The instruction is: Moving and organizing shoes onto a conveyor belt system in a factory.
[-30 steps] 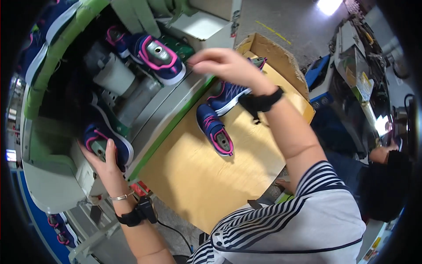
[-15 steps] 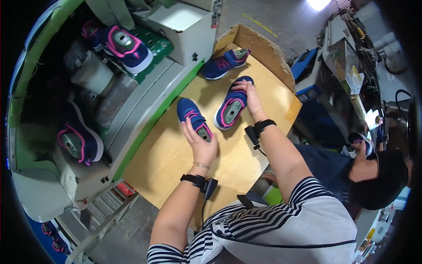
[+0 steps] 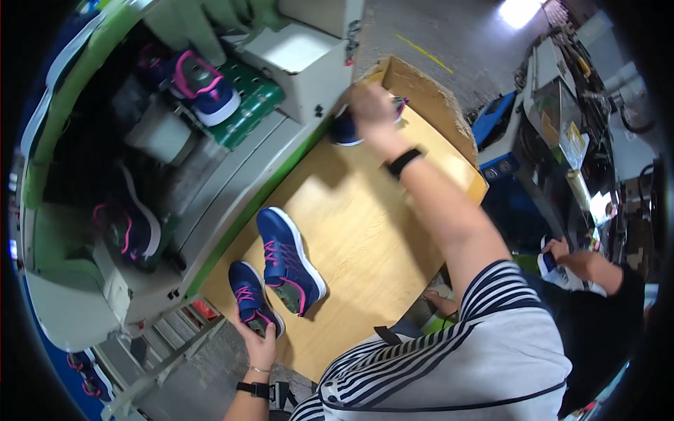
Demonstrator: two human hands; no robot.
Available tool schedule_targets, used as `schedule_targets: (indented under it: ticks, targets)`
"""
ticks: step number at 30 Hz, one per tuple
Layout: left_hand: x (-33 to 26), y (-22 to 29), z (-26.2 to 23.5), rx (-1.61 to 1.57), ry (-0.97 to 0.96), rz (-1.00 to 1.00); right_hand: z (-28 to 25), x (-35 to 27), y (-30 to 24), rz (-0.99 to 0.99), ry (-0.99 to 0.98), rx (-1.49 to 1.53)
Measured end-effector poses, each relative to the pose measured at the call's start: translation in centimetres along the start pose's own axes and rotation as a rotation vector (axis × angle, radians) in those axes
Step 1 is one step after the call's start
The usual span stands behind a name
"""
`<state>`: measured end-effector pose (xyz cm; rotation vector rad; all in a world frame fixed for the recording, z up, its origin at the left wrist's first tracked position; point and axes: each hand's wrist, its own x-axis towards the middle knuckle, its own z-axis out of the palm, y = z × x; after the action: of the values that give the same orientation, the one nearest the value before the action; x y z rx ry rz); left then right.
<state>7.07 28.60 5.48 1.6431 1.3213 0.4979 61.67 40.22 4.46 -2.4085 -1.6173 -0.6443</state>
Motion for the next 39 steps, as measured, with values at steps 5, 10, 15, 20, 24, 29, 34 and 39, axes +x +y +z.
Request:
schedule_targets:
  ticks: [5, 10, 15, 20, 24, 29, 34, 39]
  targets:
    - [-0.4, -0.5, -0.1, 0.014, 0.036, 0.012, -5.2, 3.0, 3.8, -0.170, -0.664, -0.013]
    - [0.4, -1.4, 0.5, -0.131, 0.052, 0.056, -11.1, 5.3, 0.4, -0.680, -0.422, -0.273]
    - [0.7, -3.8, 0.3, -0.188, 0.076, 0.152, -23.7, 3.3, -9.9, -0.770, -0.465, -0.054]
    - [0.7, -3.3, -0.3, -0.395, 0.094, 0.074, -28.9, -7.1, -16.2, -0.386, -0.626, 0.613]
    - [-2.3, 0.1, -5.4, -0.932, 0.100, -0.039, -28.7, -20.2, -19.1, -0.136, -0.775, 0.810]
    - [-5.7, 8.2, -12.5, -0.730, 0.196, 0.094, -23.9, -33.1, -19.5, -0.364, -0.649, 0.767]
    - [-0.8, 15.9, -13.2, -0.662, 0.261, 0.344, -22.4, -34.1, -18.1, -0.361, -0.708, 1.027]
    - [8.4, 18.0, -11.6, -0.513, 0.359, 0.259, -23.2, -32.9, -18.1, -0.246, -0.848, 1.129]
